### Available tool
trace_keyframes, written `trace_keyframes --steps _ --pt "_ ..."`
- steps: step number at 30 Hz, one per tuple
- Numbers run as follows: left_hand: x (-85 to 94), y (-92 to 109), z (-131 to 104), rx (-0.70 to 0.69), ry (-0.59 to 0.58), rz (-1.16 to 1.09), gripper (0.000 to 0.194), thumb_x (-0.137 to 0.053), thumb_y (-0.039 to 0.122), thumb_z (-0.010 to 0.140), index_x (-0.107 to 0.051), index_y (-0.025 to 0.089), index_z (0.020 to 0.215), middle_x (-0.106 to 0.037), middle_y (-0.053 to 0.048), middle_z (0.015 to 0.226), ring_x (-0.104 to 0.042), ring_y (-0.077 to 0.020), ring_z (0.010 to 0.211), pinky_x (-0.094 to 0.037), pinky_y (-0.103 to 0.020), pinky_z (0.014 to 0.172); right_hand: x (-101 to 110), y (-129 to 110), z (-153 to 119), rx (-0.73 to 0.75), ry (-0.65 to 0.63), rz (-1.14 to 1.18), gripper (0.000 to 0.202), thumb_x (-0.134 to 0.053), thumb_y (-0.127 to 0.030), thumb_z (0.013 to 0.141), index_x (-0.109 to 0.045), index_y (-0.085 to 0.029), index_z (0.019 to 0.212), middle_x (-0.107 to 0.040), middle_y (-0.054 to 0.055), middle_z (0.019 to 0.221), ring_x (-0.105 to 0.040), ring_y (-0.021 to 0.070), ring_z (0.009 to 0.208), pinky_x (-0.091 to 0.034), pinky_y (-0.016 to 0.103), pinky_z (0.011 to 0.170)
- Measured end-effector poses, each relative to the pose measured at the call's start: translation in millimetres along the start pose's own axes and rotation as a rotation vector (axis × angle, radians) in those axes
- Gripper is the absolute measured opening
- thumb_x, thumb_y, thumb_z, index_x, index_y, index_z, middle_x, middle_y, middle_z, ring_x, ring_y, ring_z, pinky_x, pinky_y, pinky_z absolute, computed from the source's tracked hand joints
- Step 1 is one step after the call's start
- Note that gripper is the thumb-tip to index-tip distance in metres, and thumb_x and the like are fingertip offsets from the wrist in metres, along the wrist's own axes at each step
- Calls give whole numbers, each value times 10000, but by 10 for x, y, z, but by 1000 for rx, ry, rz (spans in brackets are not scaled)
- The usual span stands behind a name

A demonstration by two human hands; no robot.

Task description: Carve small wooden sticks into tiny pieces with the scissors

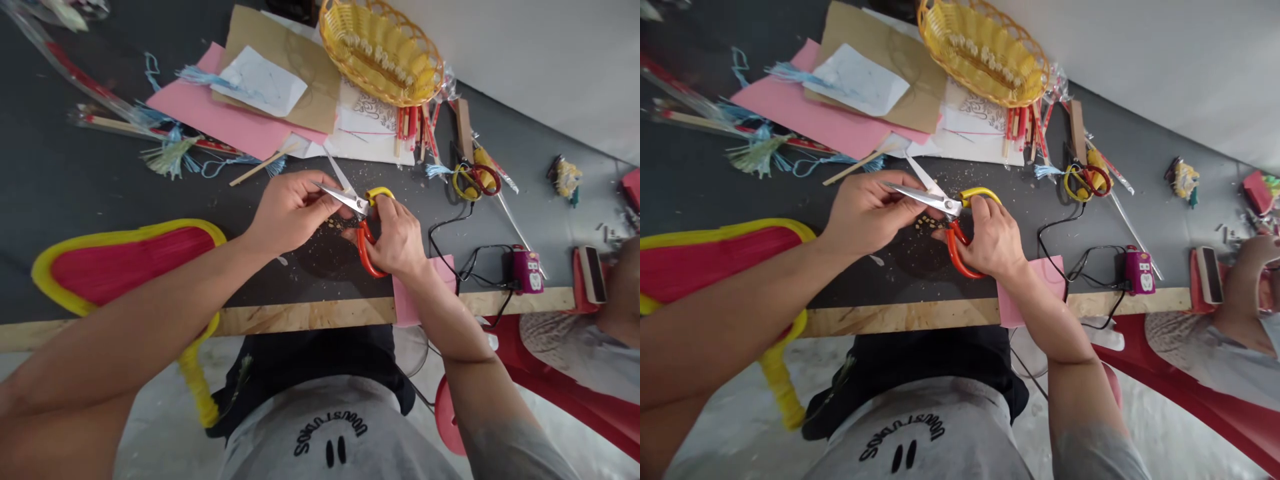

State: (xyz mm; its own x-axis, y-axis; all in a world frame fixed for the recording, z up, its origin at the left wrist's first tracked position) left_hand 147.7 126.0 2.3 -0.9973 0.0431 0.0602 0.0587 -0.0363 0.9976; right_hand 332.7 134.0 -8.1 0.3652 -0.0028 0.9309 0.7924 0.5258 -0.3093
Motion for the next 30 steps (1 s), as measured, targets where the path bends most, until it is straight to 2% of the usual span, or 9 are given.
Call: trace_keyframes --steps 4,8,13,22,30 --pt "9 -3 3 -8 12 -9 131 -758 307 815 -714 185 797 -763 -36 736 -676 -154 634 -472 -233 539 3 -1 24 -4 27 -8 534 -513 -678 911 -527 -185 1115 -656 133 955 -638 295 918 -548 474 832" --pt "34 13 3 -35 56 10 140 -771 314 798 -694 198 790 -768 -34 742 -680 -158 630 -489 -240 547 -14 1 52 0 64 8 534 -525 -667 900 -520 -189 1138 -651 153 1021 -616 323 993 -537 503 860" --pt "51 4 -10 -39 38 46 92 -749 288 798 -717 205 777 -774 -40 763 -696 -171 672 -505 -255 582 -49 -3 42 18 118 10 680 -555 -721 847 -489 -154 1217 -625 194 1109 -583 364 1085 -503 559 930" --pt "60 68 -48 -96 -12 77 56 -694 239 822 -708 201 783 -785 -35 769 -736 -187 764 -564 -271 714 -71 -5 26 69 151 10 856 -524 -875 765 -479 -157 1229 -607 207 1165 -581 371 1080 -507 568 950" --pt "32 47 -57 -42 -80 -34 85 -725 256 802 -670 197 777 -777 -41 748 -747 -184 702 -578 -268 674 -94 -30 24 79 142 26 1021 -598 -873 707 -407 -107 1354 -538 263 1313 -516 410 1233 -445 617 1053"
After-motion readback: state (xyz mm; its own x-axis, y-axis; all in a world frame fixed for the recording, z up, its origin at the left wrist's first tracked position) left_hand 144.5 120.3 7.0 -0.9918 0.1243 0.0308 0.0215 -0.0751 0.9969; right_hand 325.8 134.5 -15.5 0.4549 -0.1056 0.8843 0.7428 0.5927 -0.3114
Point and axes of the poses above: each hand's wrist, its own z-axis towards the middle knuckle, its own x-axis out of the back of the hand, y = z × x, the point moved 3 cm from there along z, towards the middle knuckle
